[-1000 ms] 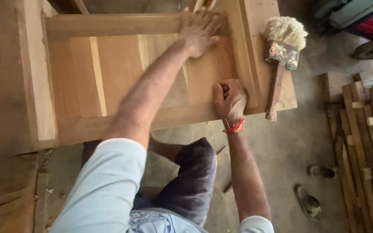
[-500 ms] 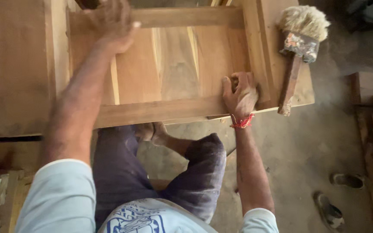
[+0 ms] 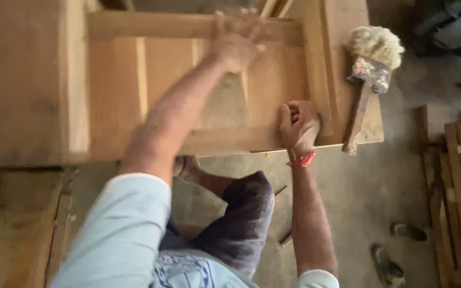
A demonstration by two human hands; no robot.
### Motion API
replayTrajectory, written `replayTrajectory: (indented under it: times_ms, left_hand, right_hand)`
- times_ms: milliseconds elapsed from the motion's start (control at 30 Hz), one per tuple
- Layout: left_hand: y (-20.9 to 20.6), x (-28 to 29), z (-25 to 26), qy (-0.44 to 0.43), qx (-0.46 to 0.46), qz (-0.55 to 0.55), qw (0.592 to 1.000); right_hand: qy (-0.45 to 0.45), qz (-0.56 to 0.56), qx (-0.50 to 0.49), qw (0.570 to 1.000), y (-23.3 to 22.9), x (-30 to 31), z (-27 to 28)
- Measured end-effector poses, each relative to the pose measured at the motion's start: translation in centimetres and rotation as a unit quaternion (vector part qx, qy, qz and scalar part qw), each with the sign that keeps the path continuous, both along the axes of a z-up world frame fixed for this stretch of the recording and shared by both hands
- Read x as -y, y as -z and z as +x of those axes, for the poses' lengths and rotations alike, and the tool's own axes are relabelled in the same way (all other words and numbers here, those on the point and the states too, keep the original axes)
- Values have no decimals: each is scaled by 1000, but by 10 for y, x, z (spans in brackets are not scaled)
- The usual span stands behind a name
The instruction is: The person sands the surfaces of a wooden cabinet by hand with sandpaper and uses a brush to clear away the resulting dust.
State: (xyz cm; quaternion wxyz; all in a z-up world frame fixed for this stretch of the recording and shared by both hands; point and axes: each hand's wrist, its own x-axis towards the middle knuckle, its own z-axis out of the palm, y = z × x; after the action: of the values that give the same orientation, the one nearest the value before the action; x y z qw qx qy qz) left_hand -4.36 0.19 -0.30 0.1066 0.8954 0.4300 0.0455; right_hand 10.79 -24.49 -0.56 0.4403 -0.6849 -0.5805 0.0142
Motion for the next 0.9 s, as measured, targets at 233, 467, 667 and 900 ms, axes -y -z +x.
replayTrajectory:
  times_ms: [233,467,667,900]
  left_hand:
    - [-13,-12,-222,-212,-23,-48,976]
    - [-11,1,-94,-99,-44,-54,993]
    - [-4,5,71,9,-22,-30,999]
    - [-17,29,47,59,137,-131,980]
  right_hand:
    - [30,7,68,997,0,0,-6]
    - [52,-11,94,994,0,0,-6]
    - [27,-9,13,1000,-3,-3,-7]
    - [14,18,-3,1000,-2,-3,-3]
